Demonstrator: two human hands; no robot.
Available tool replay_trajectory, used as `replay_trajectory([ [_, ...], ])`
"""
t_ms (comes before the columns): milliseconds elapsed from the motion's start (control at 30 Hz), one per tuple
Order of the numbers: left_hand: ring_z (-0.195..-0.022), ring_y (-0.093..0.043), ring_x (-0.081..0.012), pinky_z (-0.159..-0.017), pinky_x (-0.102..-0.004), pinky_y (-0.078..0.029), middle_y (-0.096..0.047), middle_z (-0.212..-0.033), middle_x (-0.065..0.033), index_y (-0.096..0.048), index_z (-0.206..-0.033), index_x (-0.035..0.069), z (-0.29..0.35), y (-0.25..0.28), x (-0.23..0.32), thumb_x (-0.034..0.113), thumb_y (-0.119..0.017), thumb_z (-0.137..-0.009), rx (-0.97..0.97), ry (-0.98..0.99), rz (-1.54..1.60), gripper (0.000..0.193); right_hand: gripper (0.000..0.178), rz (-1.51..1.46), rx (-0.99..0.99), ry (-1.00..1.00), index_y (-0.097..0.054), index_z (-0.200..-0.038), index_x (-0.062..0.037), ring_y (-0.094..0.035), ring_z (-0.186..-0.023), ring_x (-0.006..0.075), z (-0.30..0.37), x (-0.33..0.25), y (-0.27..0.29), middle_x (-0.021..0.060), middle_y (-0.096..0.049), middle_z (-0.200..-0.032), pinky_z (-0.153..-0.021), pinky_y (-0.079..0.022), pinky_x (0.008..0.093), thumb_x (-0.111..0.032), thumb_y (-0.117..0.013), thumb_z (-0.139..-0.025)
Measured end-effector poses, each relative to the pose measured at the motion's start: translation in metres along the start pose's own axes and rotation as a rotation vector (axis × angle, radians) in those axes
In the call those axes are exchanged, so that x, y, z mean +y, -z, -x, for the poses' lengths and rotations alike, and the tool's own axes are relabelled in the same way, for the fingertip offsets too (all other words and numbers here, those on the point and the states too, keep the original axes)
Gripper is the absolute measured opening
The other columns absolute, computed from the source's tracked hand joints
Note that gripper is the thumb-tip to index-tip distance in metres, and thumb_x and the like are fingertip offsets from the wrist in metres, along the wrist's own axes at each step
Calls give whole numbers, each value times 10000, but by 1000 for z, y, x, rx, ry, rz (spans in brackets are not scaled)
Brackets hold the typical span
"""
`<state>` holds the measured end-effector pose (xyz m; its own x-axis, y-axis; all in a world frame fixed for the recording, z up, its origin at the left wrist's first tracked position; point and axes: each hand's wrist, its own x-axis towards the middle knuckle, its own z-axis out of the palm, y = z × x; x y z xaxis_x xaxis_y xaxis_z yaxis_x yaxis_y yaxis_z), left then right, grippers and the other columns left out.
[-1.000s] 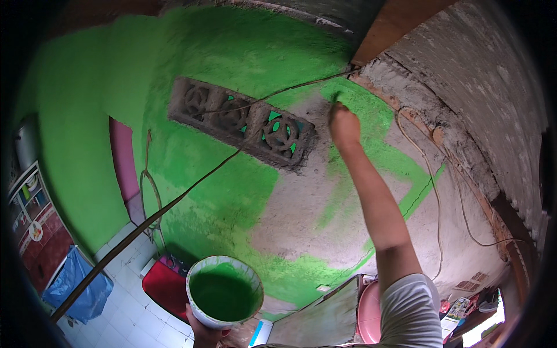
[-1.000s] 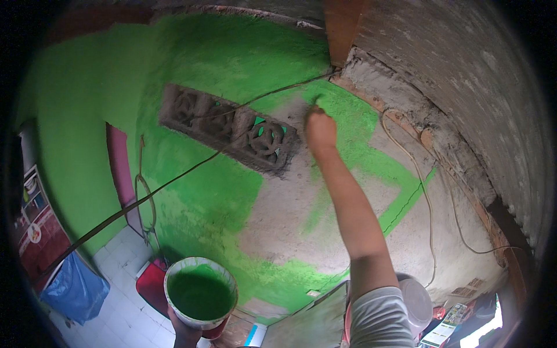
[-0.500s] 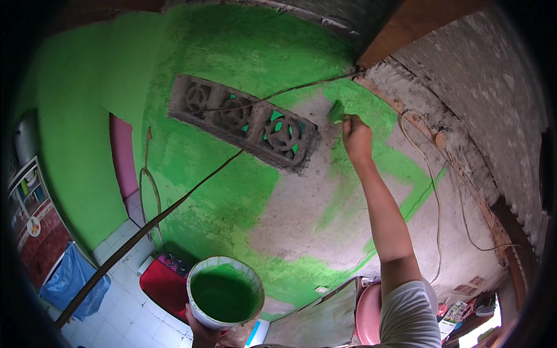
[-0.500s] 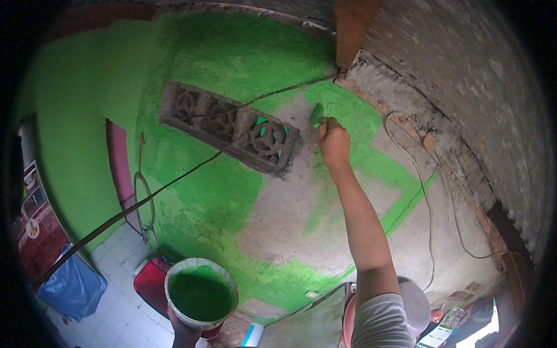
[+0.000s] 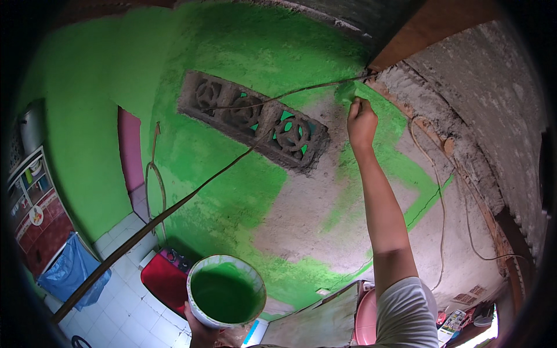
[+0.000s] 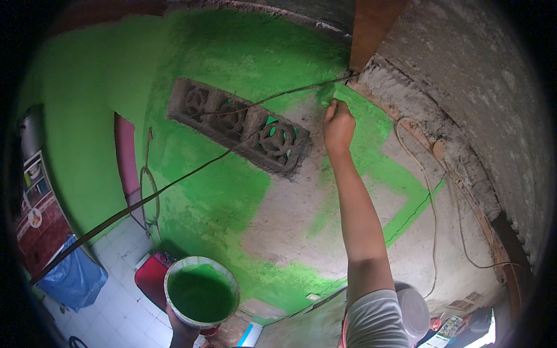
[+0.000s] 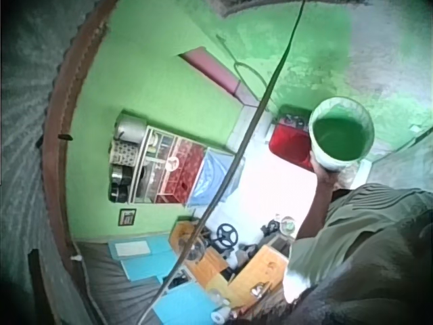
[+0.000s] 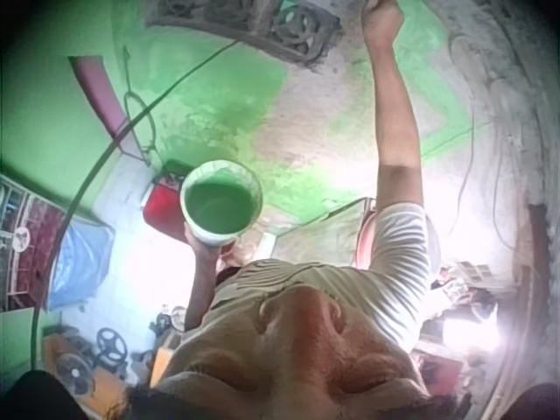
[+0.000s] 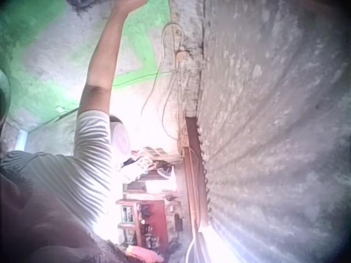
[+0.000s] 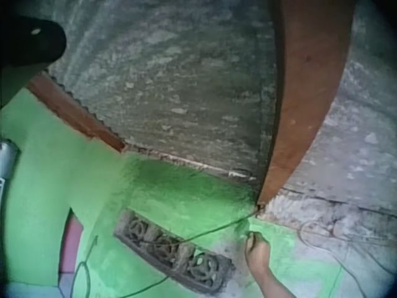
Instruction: The person paints a concrete wall with green paint using a small brush, frequently dipping the brush into a bucket of green paint held in the other hand.
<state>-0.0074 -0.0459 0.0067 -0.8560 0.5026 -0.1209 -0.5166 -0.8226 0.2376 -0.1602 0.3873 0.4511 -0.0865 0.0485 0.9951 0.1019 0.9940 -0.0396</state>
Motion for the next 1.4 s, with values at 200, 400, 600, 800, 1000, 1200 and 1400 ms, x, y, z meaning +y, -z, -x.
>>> replay_trajectory([
  [200, -1276, -563, -322, -1087, -489, -461, -582, -1403, -122, -499, -1434, 94, 1, -10, 0, 542, -281, -1045, 59, -36, 32, 633, 181, 21, -114, 8, -678, -935, -4, -670, -727, 473, 45, 0, -36, 287, -680, -805, -658, -542, 545, -158, -588, -960],
  [400, -1268, -570, -326, -1087, -491, -460, -588, -1395, -123, -500, -1434, 95, 1, -7, 4, 542, -282, -1047, 61, -27, 54, 630, 198, 3, -22, -3, -668, -923, 3, -667, -723, 475, 34, -25, -27, 287, -671, -785, -650, -535, 549, -161, -567, -972],
  [600, -1269, -571, -325, -1090, -491, -458, -588, -1397, -128, -501, -1436, 97, 0, -5, 0, 546, -290, -1046, 24, -21, 19, 631, 177, 91, -176, 0, -664, -942, -1, -673, -736, 473, 56, -15, -51, 289, -674, -813, -658, -540, 544, -151, -570, -958],
  [800, -1373, -480, -322, -1184, -480, -350, -494, -1497, -134, -428, -1499, 103, -8, 1, -1, 610, -265, -1042, -56, -24, -16, 701, 154, -68, -35, -58, -665, -954, -9, -675, -772, 471, 45, -28, -41, 291, -684, -833, -695, -551, 534, -144, -592, -939],
  [1000, -1266, -575, -325, -1083, -490, -467, -595, -1381, -132, -496, -1436, 81, -13, -7, -3, 539, -283, -1043, 23, -80, -75, 640, 194, -114, -334, -40, -706, -997, 3, -682, -765, 455, 73, -13, -72, 279, -678, -822, -675, -547, 476, -163, -614, -958],
  [1200, -1267, -570, -343, -1085, -500, -463, -588, -1389, -142, -488, -1442, 81, -12, 5, 1, 552, -279, -1042, 71, -13, 55, 652, 221, -126, -144, -115, -701, -993, 18, -678, -778, 471, 17, 10, -46, 296, -679, -831, -710, -542, 506, -174, -601, -948],
  [1400, -1365, -492, -320, -1170, -496, -370, -496, -1503, -100, -448, -1501, 145, -15, 17, 1, 640, -293, -1019, -51, -8, -55, 708, 237, -41, 108, -189, -679, -958, 20, -661, -686, 473, -6, -1, -11, 281, -662, -740, -614, -513, 523, -187, -569, -991],
])
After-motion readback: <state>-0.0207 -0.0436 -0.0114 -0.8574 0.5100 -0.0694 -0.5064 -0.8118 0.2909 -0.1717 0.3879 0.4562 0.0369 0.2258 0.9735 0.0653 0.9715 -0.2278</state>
